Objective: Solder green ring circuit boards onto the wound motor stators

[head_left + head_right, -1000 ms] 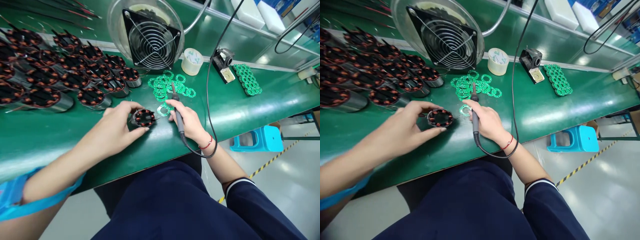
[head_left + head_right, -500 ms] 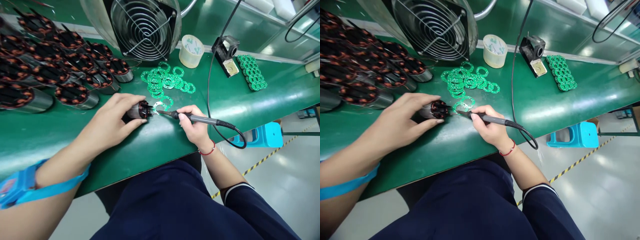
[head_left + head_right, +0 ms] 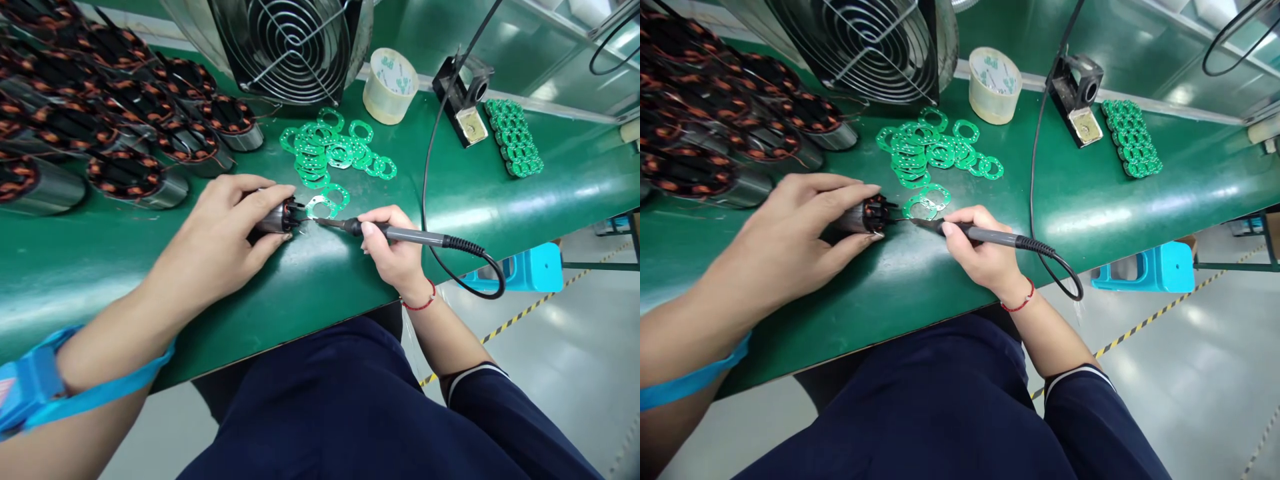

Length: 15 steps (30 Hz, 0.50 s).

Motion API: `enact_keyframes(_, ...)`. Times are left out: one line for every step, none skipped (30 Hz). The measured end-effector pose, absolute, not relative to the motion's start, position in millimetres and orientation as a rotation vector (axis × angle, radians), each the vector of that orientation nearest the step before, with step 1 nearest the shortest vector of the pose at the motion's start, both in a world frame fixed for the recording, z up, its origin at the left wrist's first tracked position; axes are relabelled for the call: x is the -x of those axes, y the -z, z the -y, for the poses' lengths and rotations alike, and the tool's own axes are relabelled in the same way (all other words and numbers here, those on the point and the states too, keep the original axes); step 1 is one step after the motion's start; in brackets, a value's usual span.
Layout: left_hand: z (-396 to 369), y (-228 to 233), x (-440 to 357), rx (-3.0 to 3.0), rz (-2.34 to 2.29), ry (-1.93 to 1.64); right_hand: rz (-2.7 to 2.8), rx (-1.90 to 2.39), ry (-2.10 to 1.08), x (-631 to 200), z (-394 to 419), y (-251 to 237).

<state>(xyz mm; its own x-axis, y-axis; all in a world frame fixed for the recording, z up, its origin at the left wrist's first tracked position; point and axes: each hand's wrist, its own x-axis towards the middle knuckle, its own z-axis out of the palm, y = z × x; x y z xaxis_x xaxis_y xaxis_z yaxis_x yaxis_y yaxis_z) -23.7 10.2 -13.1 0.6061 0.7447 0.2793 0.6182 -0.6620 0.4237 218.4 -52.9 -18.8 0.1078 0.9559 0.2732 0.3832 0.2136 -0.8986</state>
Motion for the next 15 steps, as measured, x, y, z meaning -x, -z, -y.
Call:
enact_keyframes(-10.6,13.2,23.5,-2.553,-1.104,-0.633,1.463,1.345,-0.695,-218.5,53.1,19.4)
enact_keyframes(-10.9,13.2,23.2,-2.555,-1.094,-0.628,1.469,1.34,-0.681,-218.6,53.2,19.7)
enact_keyframes(-11.4,13.4,23.0,-2.559,-1.084,-0.627,1.476,1.332,-0.658,-218.9,53.4,19.7)
enact_keyframes(-11.7,13.6,22.8,-2.563,-1.075,-0.627,1.485,1.32,-0.627,-219.2,53.5,19.5)
enact_keyframes(-12.0,13.9,22.8,-2.567,-1.071,-0.633,1.497,1.301,-0.59,-219.5,53.6,19.1)
enact_keyframes(-12.3,14.3,22.8,-2.57,-1.069,-0.64,1.514,1.278,-0.549,-219.9,53.6,18.6)
enact_keyframes(-12.4,14.8,22.9,-2.573,-1.067,-0.642,1.535,1.256,-0.512,-220.1,53.6,18.1)
enact_keyframes(-12.4,15.5,23.0,-2.574,-1.069,-0.642,1.561,1.239,-0.484,-220.2,53.5,17.8)
enact_keyframes(-12.4,16.3,23.1,-2.576,-1.072,-0.635,1.59,1.233,-0.472,-220.1,53.3,17.7)
enact_keyframes(-12.3,17.1,23.2,-2.577,-1.076,-0.628,1.615,1.241,-0.478,-219.8,53.1,17.8)
enact_keyframes(-12.3,17.6,23.1,-2.577,-1.081,-0.621,1.637,1.264,-0.507,-219.4,52.9,17.9)
enact_keyframes(-12.2,17.8,22.9,-2.573,-1.088,-0.616,1.652,1.301,-0.558,-218.8,52.7,17.9)
enact_keyframes(-12.0,17.5,22.7,-2.561,-1.101,-0.617,1.66,1.341,-0.62,-218.1,52.5,17.6)
enact_keyframes(-11.7,16.4,22.4,-2.538,-1.115,-0.619,1.662,1.381,-0.684,-217.2,52.4,16.8)
enact_keyframes(-11.3,14.7,22.1,-2.5,-1.136,-0.619,1.665,1.421,-0.742,-216.1,52.2,15.5)
